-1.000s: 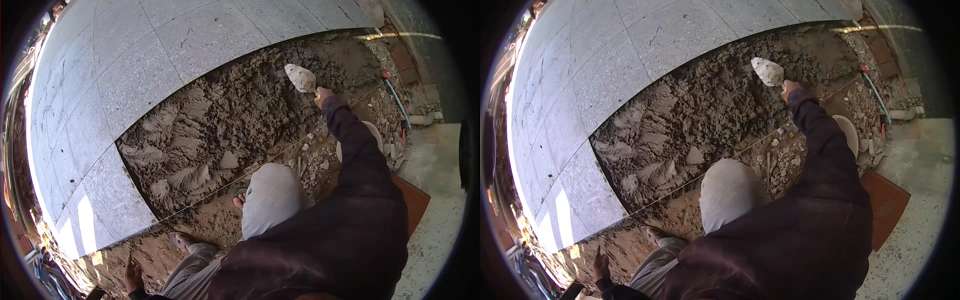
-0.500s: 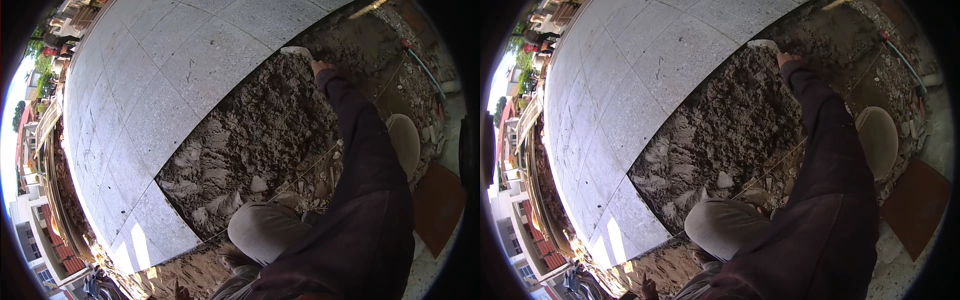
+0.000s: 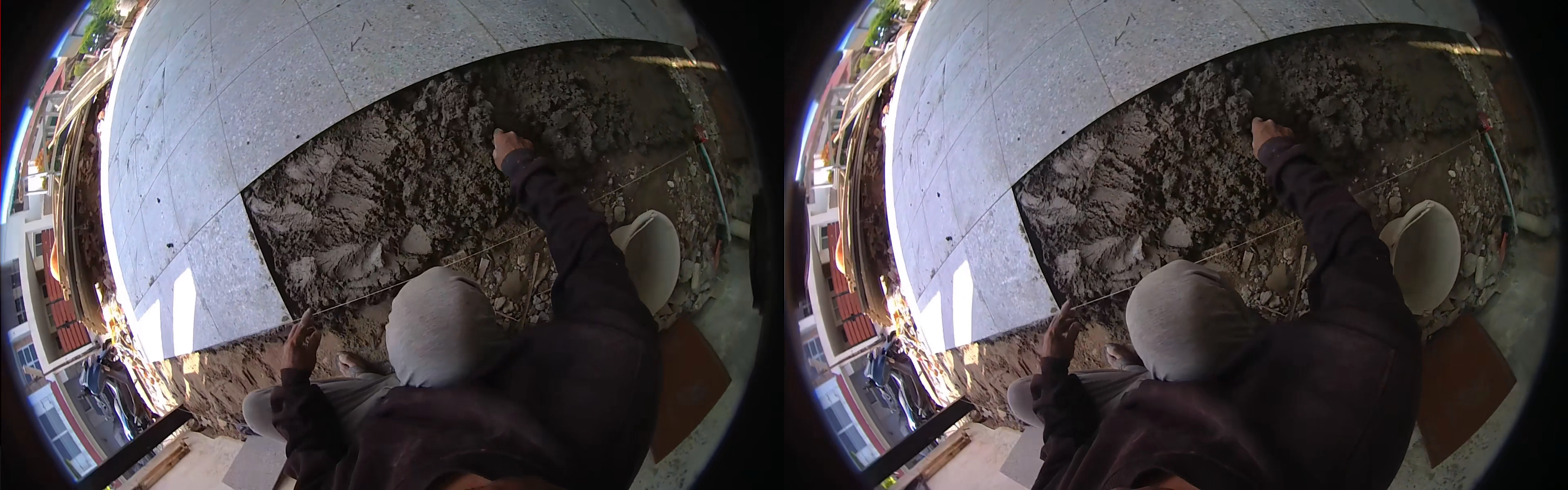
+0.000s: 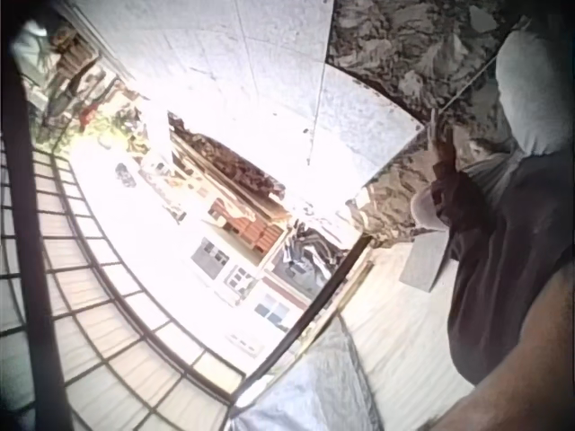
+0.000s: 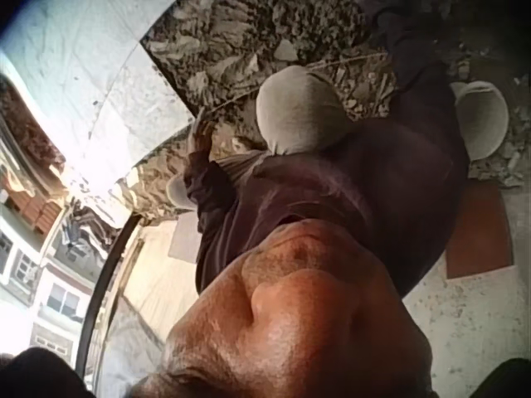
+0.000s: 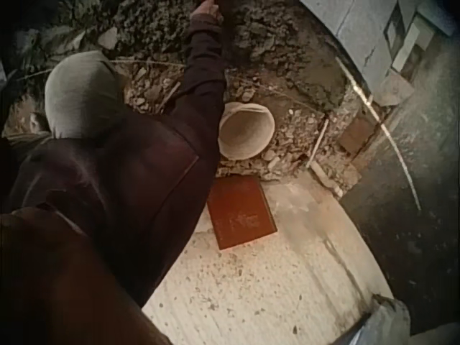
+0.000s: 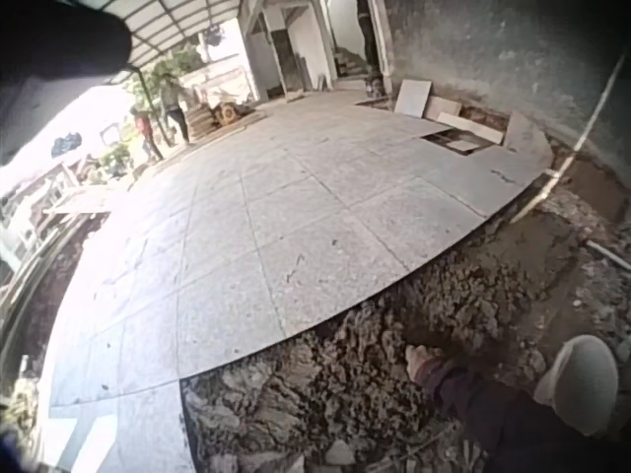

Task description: Applying mortar and preparing the surface for laying tiles.

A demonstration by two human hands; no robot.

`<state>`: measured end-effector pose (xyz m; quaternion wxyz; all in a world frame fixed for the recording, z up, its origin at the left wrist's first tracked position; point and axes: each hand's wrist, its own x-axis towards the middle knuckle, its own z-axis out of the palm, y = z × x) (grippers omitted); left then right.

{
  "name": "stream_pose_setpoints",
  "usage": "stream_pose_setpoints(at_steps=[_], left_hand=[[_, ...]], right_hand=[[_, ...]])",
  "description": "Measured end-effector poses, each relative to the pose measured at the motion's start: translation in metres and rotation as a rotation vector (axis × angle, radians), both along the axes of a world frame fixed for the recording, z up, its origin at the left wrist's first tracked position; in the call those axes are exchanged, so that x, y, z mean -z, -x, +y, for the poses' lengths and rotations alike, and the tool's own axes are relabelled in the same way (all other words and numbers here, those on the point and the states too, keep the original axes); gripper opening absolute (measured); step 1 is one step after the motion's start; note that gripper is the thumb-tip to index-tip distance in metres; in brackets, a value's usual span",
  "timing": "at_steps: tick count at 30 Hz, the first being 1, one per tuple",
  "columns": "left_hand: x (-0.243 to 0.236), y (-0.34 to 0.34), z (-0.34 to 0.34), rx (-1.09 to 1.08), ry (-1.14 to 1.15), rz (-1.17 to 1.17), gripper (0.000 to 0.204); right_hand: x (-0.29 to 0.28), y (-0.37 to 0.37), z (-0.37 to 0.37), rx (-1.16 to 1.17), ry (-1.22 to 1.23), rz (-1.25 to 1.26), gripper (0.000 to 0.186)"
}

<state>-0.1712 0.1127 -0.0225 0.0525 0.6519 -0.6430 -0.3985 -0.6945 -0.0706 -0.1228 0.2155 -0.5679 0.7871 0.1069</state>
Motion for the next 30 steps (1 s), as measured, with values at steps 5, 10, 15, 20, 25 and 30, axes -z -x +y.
stream_pose_setpoints(at_steps=[5,10,15,20,25,30], left_hand=[[0.037,0.025,-0.005,-0.347,-0.116,0.410,0.049],[0.109,0.108,0.038,-1.084,-0.680,1.072,0.046],[0.148,0.139,0.053,-1.298,-0.838,1.262,0.064],[0.167,0.142,0.034,-1.405,-0.744,1.489,0.081],[0.168,0.159,0.024,-1.399,-0.784,1.631,0.081],[0.169,0.165,0.023,-1.406,-0.799,1.781,0.082]], right_hand=[[-0.013,-0.042,0.019,0.011,-0.016,0.023,0.022],[0.001,-0.096,0.057,-0.073,0.007,-0.058,0.031],[0.022,-0.153,0.098,-0.217,0.068,-0.107,0.037],[0.007,-0.152,0.115,-0.406,0.376,-0.016,0.036],[-0.031,-0.147,0.103,-0.489,0.472,-0.013,0.035],[-0.033,-0.176,0.093,0.383,-0.447,-0.904,0.036]])
